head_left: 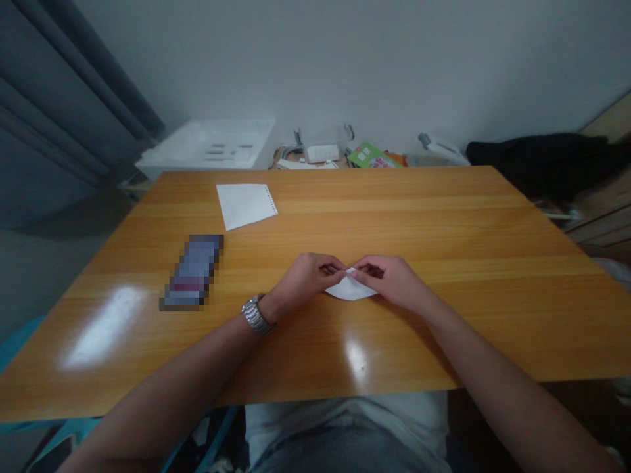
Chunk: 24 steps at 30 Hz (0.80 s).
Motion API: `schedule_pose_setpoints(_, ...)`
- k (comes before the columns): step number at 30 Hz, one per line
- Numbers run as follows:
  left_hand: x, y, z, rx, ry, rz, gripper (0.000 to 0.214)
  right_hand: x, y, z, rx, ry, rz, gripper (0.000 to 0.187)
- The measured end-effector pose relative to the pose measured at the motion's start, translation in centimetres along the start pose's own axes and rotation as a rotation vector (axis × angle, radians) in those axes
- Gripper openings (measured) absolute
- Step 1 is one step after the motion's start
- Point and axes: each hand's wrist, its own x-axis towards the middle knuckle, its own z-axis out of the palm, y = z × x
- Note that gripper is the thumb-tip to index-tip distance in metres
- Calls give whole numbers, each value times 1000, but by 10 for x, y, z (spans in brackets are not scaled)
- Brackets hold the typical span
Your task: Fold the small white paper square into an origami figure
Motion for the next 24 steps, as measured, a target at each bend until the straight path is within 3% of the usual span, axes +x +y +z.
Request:
schedule_pose_setpoints(13, 0, 0, -2, -47, 12, -20, 22, 4, 4, -5, -67, 123, 21, 23)
schedule_pose_setpoints(24, 4, -3, -8, -105, 20, -55, 26, 5, 5, -8, -21, 111, 30, 28)
